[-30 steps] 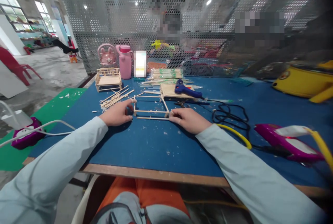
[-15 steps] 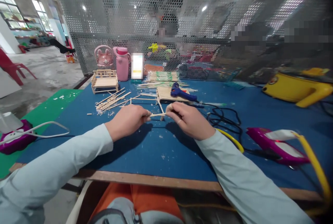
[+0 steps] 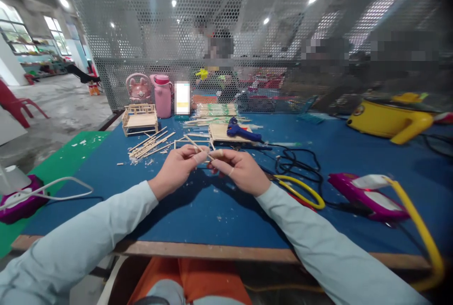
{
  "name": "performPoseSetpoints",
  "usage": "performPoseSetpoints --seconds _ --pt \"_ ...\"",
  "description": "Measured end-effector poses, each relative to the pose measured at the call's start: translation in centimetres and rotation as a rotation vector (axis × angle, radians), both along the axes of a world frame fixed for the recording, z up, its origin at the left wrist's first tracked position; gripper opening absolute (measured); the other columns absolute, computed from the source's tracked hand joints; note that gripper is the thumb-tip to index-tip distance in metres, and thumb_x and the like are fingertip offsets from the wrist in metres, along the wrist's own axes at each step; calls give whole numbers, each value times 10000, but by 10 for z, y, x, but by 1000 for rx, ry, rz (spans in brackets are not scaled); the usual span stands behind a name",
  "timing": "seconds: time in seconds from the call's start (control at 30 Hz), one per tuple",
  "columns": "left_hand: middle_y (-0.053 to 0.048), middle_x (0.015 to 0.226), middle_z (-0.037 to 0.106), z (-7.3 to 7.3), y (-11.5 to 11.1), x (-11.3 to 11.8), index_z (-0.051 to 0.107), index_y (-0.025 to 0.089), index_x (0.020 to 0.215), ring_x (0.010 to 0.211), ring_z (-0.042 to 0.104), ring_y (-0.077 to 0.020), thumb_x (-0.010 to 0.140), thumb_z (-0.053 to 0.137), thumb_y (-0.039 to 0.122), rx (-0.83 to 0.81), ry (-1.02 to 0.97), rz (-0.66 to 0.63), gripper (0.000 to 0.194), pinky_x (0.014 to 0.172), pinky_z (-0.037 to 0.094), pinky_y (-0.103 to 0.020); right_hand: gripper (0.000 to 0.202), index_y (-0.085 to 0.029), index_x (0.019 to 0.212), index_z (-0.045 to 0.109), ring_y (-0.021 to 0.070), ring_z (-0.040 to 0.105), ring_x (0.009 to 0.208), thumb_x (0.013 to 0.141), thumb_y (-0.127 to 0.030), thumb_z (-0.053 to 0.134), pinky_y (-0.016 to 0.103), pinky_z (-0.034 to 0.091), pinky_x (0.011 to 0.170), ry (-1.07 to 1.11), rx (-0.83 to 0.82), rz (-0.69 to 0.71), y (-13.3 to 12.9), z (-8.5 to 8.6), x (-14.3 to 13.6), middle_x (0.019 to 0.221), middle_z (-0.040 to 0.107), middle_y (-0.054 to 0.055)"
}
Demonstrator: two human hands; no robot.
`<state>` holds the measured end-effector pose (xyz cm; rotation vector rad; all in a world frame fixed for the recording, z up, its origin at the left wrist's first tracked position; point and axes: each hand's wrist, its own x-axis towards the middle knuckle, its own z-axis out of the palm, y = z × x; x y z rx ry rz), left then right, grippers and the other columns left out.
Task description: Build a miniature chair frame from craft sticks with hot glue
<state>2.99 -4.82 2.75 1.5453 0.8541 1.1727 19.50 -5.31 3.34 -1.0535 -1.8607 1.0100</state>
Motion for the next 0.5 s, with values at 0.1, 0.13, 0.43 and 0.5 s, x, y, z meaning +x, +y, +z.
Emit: performPoseSetpoints --seconds 0.1,0.13,0.43,0.5 --pt "-68 916 646 -3 -1 -8 638 140 700 849 559 -162 754 561 326 97 112 -35 208 782 428 -287 228 -169 891 568 119 563 595 750 -348 548 242 440 563 -39 1 28 2 -1 5 672 623 10" --pt "-69 916 647 -3 1 -14 650 146 749 859 560 -168 748 568 316 117 165 -46 190 806 426 -299 198 -167 855 574 114 553 585 753 -335 547 238 436 563 -90 16 42 3 -2 8 653 614 5" --pt "-54 842 632 -10 35 -82 531 137 1144 708 553 -150 699 520 194 148 620 215 449 691 437 -295 163 -168 759 655 134 551 713 803 -256 525 246 404 678 -579 460 7 12 -12 30 749 615 43" --pt "-54 895 633 -15 33 -82 487 145 1208 682 546 -144 661 542 164 154 754 123 550 677 434 -287 176 -182 794 661 139 557 722 822 -268 510 241 396 664 -680 483 -19 11 -14 30 757 620 42"
